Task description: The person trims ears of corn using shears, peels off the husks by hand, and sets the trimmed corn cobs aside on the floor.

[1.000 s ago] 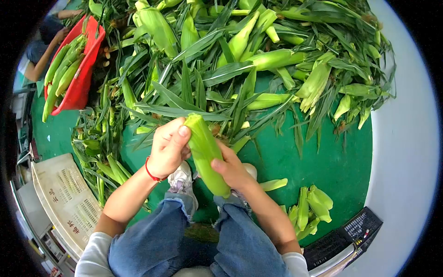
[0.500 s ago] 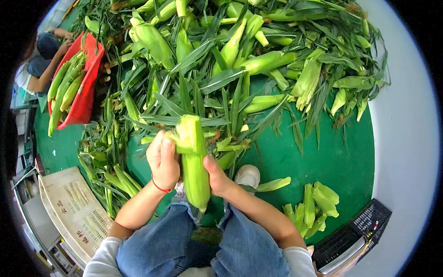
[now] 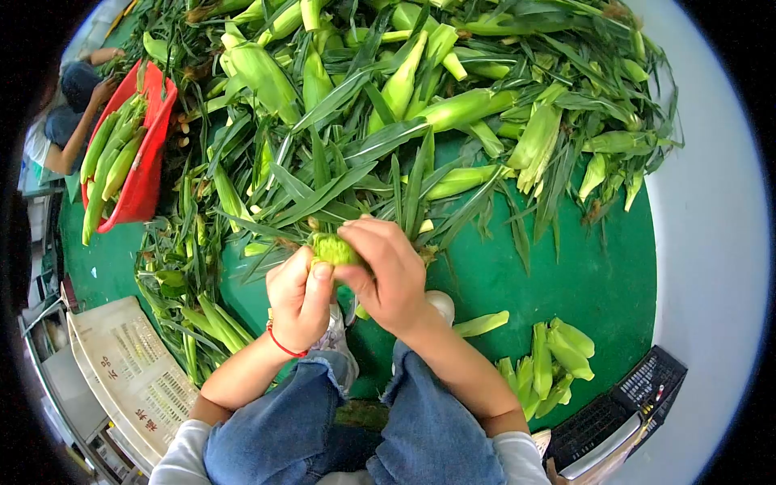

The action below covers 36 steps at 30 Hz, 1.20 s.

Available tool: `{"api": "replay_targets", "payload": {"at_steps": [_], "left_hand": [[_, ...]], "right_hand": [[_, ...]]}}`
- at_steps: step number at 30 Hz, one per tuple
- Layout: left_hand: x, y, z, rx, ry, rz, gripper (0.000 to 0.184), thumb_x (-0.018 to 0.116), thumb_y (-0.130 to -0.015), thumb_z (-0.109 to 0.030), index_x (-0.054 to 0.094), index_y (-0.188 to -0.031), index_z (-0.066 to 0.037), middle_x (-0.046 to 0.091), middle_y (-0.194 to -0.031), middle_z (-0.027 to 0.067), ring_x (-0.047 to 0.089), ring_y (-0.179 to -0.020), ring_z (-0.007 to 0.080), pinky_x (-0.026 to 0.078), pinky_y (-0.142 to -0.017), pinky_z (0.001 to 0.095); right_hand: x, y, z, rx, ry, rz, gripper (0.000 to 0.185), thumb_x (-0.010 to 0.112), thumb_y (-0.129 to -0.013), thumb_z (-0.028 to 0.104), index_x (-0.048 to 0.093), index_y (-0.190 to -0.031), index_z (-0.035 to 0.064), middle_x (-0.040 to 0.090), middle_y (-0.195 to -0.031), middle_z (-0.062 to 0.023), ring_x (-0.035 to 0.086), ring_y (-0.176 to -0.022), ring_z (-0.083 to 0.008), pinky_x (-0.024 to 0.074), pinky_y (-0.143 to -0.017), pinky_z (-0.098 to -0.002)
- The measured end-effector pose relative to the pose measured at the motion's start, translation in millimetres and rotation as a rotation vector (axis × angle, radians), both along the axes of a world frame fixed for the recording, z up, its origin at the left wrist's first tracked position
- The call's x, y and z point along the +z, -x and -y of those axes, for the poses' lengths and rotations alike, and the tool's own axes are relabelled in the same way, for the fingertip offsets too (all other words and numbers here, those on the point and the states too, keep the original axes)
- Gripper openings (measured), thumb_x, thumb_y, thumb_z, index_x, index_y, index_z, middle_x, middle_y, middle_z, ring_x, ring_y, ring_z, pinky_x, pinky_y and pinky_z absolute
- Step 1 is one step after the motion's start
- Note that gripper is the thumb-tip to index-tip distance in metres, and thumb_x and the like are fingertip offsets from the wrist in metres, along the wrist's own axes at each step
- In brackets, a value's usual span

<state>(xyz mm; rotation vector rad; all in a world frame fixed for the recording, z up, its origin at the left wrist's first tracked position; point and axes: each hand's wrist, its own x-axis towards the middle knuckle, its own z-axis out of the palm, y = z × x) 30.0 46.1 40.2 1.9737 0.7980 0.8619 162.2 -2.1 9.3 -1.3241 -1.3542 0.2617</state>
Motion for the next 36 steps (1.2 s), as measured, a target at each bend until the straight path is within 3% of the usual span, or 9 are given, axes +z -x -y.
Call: {"api": "replay_targets", "payload": {"at_steps": [5, 10, 18, 20, 23, 27, 30, 33, 36], "left_hand": [[-12, -3, -4, -0.205, -0.397, 0.065, 0.022, 0.067, -0.076, -0.013, 0.048, -0.065, -0.007, 0.043, -0.057, 0.0042, 0.043, -0.046, 0.0192, 0.034, -0.045, 0.0306], [-21, 8, 11, -0.438, -0.707, 0.108, 0.018, 0.067, -0.068, -0.017, 0.05, -0.065, -0.011, 0.043, -0.059, -0.0021, 0.045, -0.05, 0.0109, 0.032, -0.048, 0.0249], [-25, 21, -10, -0.366, -0.166, 0.066, 0.024, 0.068, -0.075, -0.02, 0.049, -0.069, -0.006, 0.044, -0.06, 0.006, 0.046, -0.049, 0.0205, 0.037, -0.046, 0.0323], [-3, 14, -27, -0.217, 0.1, -0.063, 0.03, 0.068, -0.079, -0.022, 0.047, -0.071, -0.003, 0.043, -0.06, 0.0089, 0.045, -0.049, 0.0249, 0.037, -0.045, 0.0342], [1, -4, -32, -0.149, 0.035, -0.231, 0.032, 0.066, -0.083, -0.022, 0.043, -0.07, -0.003, 0.042, -0.058, 0.0083, 0.045, -0.047, 0.0241, 0.037, -0.045, 0.0328], [-9, -3, -29, -0.162, 0.403, -0.1, 0.029, 0.053, -0.093, -0.02, 0.042, -0.07, -0.005, 0.042, -0.056, 0.0058, 0.043, -0.043, 0.0184, 0.035, -0.042, 0.0295], [-9, -4, -18, -0.033, 0.99, 0.4, 0.031, 0.044, -0.096, -0.023, 0.042, -0.07, -0.007, 0.043, -0.053, 0.0022, 0.04, -0.041, 0.0115, 0.031, -0.039, 0.0238], [6, -8, -20, 0.044, 1.102, 0.62, 0.031, 0.041, -0.096, -0.035, 0.045, -0.082, -0.008, 0.043, -0.054, 0.0011, 0.032, -0.036, 0.0074, 0.026, -0.034, 0.0217], [12, -7, -18, 0.071, 1.129, 0.677, 0.033, 0.042, -0.095, -0.04, 0.046, -0.09, -0.008, 0.042, -0.054, 0.0009, 0.03, -0.034, 0.007, 0.024, -0.031, 0.022]], "right_hand": [[1, 13, 2, 0.011, 0.383, -1.183, 0.023, 0.04, -0.099, 0.023, 0.05, -0.102, 0.003, 0.063, -0.087, -0.0123, 0.063, -0.076, -0.0239, 0.0526, -0.07, -0.0312], [-16, -12, -8, -0.013, 0.347, -1.719, 0.018, 0.044, -0.098, 0.022, 0.052, -0.097, 0.0059, 0.062, -0.081, -0.0153, 0.063, -0.072, -0.0272, 0.0543, -0.064, -0.0368], [-11, -13, 6, -0.123, 0.438, -0.946, 0.026, 0.046, -0.098, 0.025, 0.057, -0.095, 0.0014, 0.06, -0.081, -0.0033, 0.053, -0.068, -0.0075, 0.044, -0.062, -0.023], [-7, -9, 9, -0.06, 0.443, -0.732, 0.025, 0.05, -0.096, 0.022, 0.057, -0.094, -0.0014, 0.058, -0.082, -0.0071, 0.053, -0.068, -0.0134, 0.0429, -0.062, -0.0261], [7, -5, 6, 0.05, 0.413, -0.363, 0.025, 0.053, -0.094, 0.021, 0.056, -0.096, -0.0034, 0.056, -0.083, -0.0128, 0.056, -0.072, -0.0216, 0.0441, -0.065, -0.0294], [3, -2, 9, 0.048, 0.362, -0.557, 0.026, 0.049, -0.096, 0.023, 0.056, -0.1, -0.0016, 0.058, -0.087, -0.0106, 0.058, -0.077, -0.0219, 0.0455, -0.071, -0.0284], [-7, 8, 7, 0.127, 0.141, -0.989, 0.026, 0.046, -0.098, 0.026, 0.054, -0.101, 0.0014, 0.057, -0.091, -0.0084, 0.059, -0.082, -0.0224, 0.0477, -0.079, -0.0309], [-8, 10, -4, 0.238, -0.051, -1.794, 0.024, 0.044, -0.098, 0.03, 0.05, -0.1, 0.0063, 0.054, -0.094, -0.0061, 0.059, -0.091, -0.0233, 0.0466, -0.093, -0.0427], [-16, 8, -4, 0.311, -0.072, -1.848, 0.027, 0.044, -0.097, 0.033, 0.052, -0.098, 0.0071, 0.053, -0.092, -0.0052, 0.058, -0.092, -0.0256, 0.0425, -0.097, -0.0453]]}}
